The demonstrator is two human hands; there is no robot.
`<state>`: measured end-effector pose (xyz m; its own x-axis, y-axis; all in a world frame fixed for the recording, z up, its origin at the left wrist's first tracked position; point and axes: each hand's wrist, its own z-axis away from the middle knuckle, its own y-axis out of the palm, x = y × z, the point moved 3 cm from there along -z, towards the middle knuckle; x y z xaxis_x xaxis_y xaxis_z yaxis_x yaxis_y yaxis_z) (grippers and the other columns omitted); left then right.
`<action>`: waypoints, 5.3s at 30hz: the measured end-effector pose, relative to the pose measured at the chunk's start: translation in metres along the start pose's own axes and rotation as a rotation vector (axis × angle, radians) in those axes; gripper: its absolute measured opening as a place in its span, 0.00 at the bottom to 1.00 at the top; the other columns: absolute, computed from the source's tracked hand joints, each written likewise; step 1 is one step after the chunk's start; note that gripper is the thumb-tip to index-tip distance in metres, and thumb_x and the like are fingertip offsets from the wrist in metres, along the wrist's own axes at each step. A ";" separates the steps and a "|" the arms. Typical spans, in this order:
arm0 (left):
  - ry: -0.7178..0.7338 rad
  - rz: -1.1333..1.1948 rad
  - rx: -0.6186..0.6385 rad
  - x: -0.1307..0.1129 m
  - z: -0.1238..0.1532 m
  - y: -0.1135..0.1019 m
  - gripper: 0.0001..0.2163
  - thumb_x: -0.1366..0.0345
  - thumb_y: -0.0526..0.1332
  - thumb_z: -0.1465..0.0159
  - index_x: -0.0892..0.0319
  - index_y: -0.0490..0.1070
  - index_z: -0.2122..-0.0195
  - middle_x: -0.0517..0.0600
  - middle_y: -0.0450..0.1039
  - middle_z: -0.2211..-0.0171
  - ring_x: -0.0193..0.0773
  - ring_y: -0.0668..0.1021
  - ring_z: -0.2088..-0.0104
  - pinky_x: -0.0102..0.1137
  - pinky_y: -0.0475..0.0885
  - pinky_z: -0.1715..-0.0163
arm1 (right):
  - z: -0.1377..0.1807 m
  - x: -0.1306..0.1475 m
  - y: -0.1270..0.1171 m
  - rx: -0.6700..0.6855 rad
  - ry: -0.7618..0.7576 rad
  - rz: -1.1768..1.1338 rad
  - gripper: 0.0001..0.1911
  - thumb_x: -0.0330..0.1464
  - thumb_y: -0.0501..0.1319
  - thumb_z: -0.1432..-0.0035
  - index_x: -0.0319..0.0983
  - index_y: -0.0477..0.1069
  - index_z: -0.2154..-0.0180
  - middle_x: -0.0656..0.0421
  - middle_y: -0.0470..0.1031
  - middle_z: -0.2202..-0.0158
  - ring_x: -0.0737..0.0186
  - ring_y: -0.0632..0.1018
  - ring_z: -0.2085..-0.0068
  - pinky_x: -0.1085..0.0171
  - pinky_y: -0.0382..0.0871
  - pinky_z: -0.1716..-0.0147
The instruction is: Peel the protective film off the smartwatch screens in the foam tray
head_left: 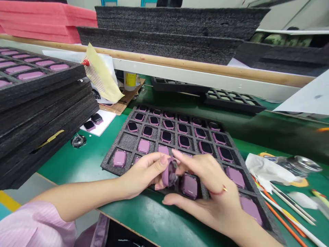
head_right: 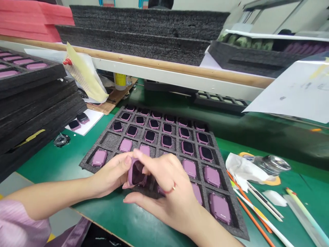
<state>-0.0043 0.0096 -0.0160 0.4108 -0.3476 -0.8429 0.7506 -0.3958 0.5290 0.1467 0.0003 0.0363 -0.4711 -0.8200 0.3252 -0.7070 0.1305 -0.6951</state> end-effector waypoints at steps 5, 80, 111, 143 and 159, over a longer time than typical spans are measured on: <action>-0.026 0.046 -0.050 0.003 0.000 -0.001 0.26 0.42 0.69 0.43 0.61 0.68 0.61 0.42 0.63 0.77 0.24 0.61 0.82 0.22 0.55 0.82 | 0.005 -0.004 0.009 0.038 0.166 -0.186 0.23 0.35 0.69 0.42 0.42 0.68 0.47 0.58 0.77 0.63 0.60 0.78 0.63 0.59 0.75 0.62; -0.070 -0.565 0.127 0.010 0.010 0.004 0.07 0.64 0.62 0.35 0.62 0.73 0.68 0.50 0.79 0.68 0.30 0.71 0.74 0.24 0.66 0.72 | -0.063 -0.137 0.058 0.763 0.229 0.474 0.19 0.39 0.63 0.35 0.38 0.71 0.45 0.51 0.68 0.38 0.48 0.71 0.40 0.43 0.67 0.42; -0.125 -0.048 -0.074 0.004 -0.004 -0.010 0.29 0.38 0.61 0.40 0.63 0.69 0.58 0.56 0.77 0.63 0.35 0.77 0.72 0.33 0.74 0.68 | -0.053 -0.063 -0.017 0.239 0.397 0.267 0.27 0.40 0.71 0.49 0.43 0.69 0.48 0.56 0.80 0.51 0.51 0.82 0.53 0.56 0.75 0.51; -0.037 0.039 0.019 0.003 0.000 -0.004 0.25 0.41 0.65 0.39 0.62 0.73 0.59 0.46 0.68 0.72 0.28 0.68 0.73 0.24 0.62 0.72 | 0.003 -0.017 0.022 -0.124 0.162 -0.363 0.45 0.33 0.74 0.49 0.46 0.57 0.34 0.53 0.79 0.47 0.53 0.82 0.50 0.51 0.76 0.44; -0.014 -0.337 -0.077 -0.010 0.001 -0.003 0.25 0.61 0.75 0.48 0.61 0.68 0.52 0.51 0.74 0.57 0.45 0.76 0.53 0.39 0.72 0.50 | 0.004 -0.015 0.036 -0.060 0.265 -0.325 0.47 0.27 0.70 0.48 0.47 0.52 0.31 0.58 0.80 0.47 0.58 0.82 0.48 0.61 0.79 0.47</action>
<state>-0.0110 0.0139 -0.0086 0.1259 -0.2200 -0.9673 0.8798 -0.4257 0.2113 0.1308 0.0151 0.0041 -0.3325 -0.6529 0.6805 -0.8671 -0.0722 -0.4929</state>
